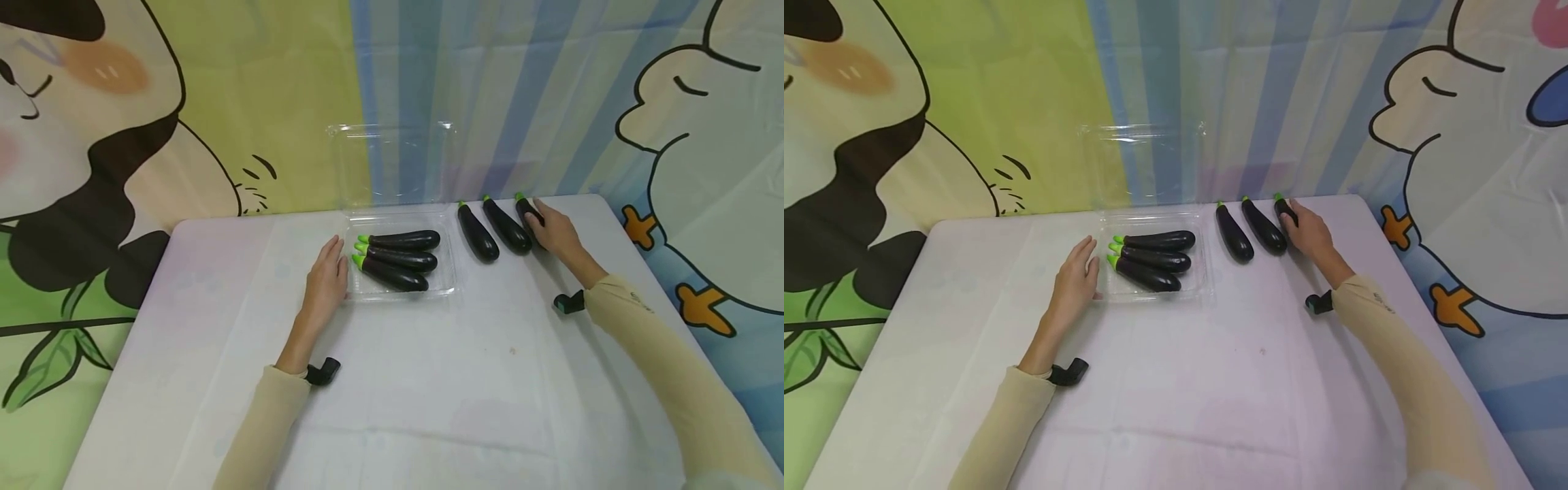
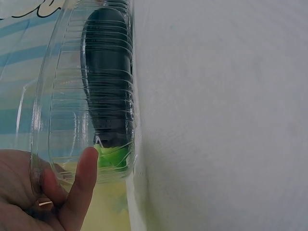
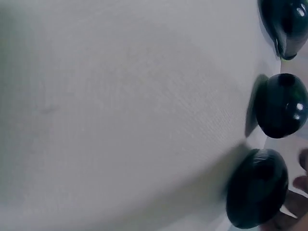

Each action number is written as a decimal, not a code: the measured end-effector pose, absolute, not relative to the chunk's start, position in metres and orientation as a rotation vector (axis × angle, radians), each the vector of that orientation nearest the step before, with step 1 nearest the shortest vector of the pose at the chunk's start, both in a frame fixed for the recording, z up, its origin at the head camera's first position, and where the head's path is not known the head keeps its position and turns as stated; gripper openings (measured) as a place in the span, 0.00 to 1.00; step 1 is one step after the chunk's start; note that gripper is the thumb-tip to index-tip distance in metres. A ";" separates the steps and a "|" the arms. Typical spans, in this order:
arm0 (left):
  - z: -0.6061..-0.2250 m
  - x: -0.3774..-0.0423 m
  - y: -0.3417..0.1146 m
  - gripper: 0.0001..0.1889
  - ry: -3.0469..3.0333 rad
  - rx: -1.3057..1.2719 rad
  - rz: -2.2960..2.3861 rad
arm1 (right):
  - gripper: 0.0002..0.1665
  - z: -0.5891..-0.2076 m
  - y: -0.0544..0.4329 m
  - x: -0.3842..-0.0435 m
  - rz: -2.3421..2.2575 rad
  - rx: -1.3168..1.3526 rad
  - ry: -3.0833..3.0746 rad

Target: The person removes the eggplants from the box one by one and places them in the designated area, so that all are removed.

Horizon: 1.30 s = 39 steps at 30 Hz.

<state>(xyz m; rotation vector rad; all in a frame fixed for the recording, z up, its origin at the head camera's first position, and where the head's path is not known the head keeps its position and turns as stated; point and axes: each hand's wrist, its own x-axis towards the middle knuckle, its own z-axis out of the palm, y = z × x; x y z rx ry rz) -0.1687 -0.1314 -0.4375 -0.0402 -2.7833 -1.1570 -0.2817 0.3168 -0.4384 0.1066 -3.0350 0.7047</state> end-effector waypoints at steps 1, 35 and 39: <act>-0.438 -0.169 -0.131 0.24 -2.786 -0.042 -1.159 | 0.34 -0.437 0.315 -0.279 0.696 0.096 -2.983; -0.438 -0.170 -0.132 0.24 -2.790 -0.053 -1.134 | 0.30 -0.380 0.103 -0.207 0.774 1.441 -2.988; -0.438 -0.170 -0.132 0.24 -2.789 -0.051 -1.141 | 0.30 -0.383 0.090 -0.211 0.686 1.481 -3.020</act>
